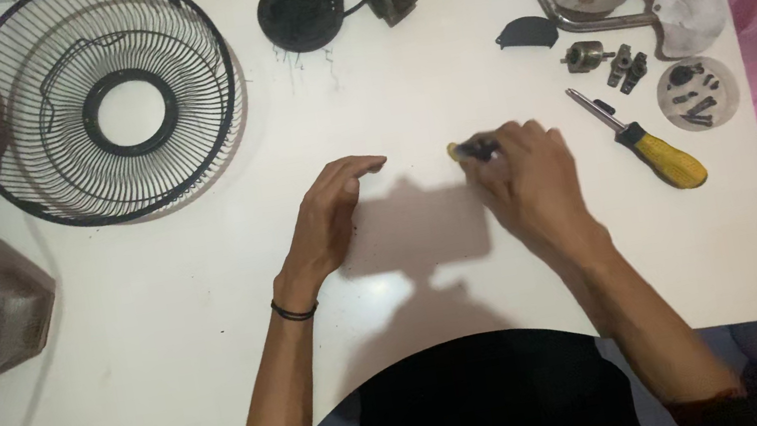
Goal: The person cleans a disassembled electric fan. They wipe the white table surface with a sponge, then scrub the fan's metal wire cage with the sponge, focusing on the inner ring and bars.
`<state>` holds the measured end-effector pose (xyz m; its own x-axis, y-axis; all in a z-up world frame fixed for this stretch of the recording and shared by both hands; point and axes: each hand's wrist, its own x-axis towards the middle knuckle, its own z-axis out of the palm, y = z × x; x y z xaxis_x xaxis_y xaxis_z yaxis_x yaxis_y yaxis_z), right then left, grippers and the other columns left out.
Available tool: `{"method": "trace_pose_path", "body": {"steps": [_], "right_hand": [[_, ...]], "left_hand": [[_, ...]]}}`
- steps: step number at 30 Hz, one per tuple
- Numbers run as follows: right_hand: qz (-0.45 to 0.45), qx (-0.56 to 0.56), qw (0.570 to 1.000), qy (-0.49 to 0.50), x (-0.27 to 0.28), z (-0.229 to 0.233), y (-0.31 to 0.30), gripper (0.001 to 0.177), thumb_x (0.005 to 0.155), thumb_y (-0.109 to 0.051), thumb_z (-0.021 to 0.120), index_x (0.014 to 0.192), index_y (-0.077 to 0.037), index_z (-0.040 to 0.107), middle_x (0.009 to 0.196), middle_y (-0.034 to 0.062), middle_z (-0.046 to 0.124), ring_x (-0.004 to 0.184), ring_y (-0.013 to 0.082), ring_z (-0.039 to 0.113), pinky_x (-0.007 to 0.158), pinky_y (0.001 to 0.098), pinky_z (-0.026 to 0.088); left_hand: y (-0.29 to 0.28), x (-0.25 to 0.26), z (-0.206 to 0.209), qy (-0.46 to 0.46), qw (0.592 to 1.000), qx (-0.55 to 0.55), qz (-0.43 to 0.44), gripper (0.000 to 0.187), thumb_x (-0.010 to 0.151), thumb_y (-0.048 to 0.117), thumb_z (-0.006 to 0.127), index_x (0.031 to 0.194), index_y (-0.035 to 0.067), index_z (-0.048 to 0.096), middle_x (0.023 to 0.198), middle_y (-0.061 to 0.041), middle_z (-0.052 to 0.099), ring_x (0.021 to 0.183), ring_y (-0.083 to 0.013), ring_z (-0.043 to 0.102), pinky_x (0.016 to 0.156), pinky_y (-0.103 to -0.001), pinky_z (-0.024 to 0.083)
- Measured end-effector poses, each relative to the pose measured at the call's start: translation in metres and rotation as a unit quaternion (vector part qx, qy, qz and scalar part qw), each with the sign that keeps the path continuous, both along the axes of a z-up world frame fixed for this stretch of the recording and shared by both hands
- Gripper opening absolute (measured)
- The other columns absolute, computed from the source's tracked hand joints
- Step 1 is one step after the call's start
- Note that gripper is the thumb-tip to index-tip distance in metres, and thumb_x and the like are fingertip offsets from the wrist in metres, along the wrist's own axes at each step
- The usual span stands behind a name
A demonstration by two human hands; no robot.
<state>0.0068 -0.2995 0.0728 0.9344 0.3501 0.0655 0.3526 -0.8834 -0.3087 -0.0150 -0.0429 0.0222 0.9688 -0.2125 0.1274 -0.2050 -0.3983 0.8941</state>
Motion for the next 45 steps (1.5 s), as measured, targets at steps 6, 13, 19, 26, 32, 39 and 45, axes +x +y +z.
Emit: {"method": "trace_pose_path", "body": {"steps": [6,13,19,26,32,39,45], "right_hand": [[-0.007,0.152,0.983,0.106,-0.038,-0.015,0.009,0.02,0.088,-0.012,0.071,0.108,-0.01,0.076,0.094,0.0077,0.073,0.08,0.0222,0.061,0.077,0.038,0.048],[-0.06,0.058,0.996,-0.026,-0.036,0.002,-0.006,0.022,0.089,-0.013,0.076,0.11,-0.005,0.075,0.093,0.0124,0.073,0.08,0.0276,0.059,0.071,0.0437,0.048],[-0.013,0.176,0.978,0.112,-0.067,-0.002,0.003,0.022,0.087,-0.01,0.076,0.109,-0.009,0.076,0.097,0.0085,0.074,0.081,0.022,0.062,0.071,0.0377,0.05],[-0.056,0.146,0.988,-0.002,-0.077,-0.005,-0.01,0.025,0.085,-0.009,0.076,0.11,-0.008,0.075,0.102,0.0079,0.074,0.087,0.0251,0.062,0.078,0.04,0.046],[-0.04,0.148,0.988,-0.008,-0.102,-0.012,-0.017,0.028,0.083,-0.012,0.076,0.111,-0.009,0.077,0.101,0.0067,0.072,0.088,0.0248,0.061,0.079,0.0382,0.044],[-0.028,0.115,0.993,-0.003,-0.124,-0.013,-0.014,0.027,0.081,-0.012,0.077,0.108,-0.008,0.075,0.103,0.006,0.073,0.09,0.0241,0.062,0.078,0.0394,0.044],[-0.037,0.133,0.99,-0.006,-0.133,-0.01,-0.007,0.03,0.077,-0.016,0.08,0.105,-0.006,0.075,0.098,0.0088,0.073,0.086,0.0266,0.062,0.077,0.0406,0.046]], "left_hand": [[-0.002,-0.003,0.004,-0.017,1.0,0.005,-0.012,0.062,0.112,0.048,0.026,0.125,0.006,0.069,0.124,-0.013,0.071,0.122,-0.0302,0.064,0.103,-0.042,0.052],[-0.005,-0.006,0.004,-0.035,0.999,0.01,-0.033,0.058,0.113,0.044,0.028,0.124,0.005,0.07,0.126,-0.014,0.07,0.123,-0.0318,0.063,0.105,-0.043,0.052],[-0.008,-0.007,0.007,-0.04,0.997,0.032,-0.051,0.034,0.11,0.026,0.044,0.125,0.008,0.069,0.127,-0.015,0.069,0.122,-0.0333,0.063,0.104,-0.043,0.052],[-0.023,-0.011,0.015,-0.049,0.993,0.048,-0.094,0.031,0.094,0.001,0.064,0.123,0.011,0.069,0.125,-0.012,0.07,0.122,-0.0305,0.064,0.102,-0.04,0.054],[-0.021,-0.01,0.018,-0.02,0.992,0.072,-0.098,0.028,0.095,0.007,0.066,0.122,0.012,0.07,0.127,-0.011,0.069,0.124,-0.0303,0.063,0.104,-0.04,0.052],[-0.029,-0.014,0.013,-0.035,0.987,0.093,-0.125,0.025,0.097,0.015,0.068,0.121,0.013,0.071,0.128,-0.009,0.07,0.127,-0.0298,0.061,0.107,-0.042,0.05],[-0.026,-0.016,0.011,-0.048,0.986,0.092,-0.13,0.027,0.095,0.017,0.07,0.122,0.012,0.071,0.128,-0.009,0.071,0.13,-0.0306,0.06,0.108,-0.042,0.051]]}}
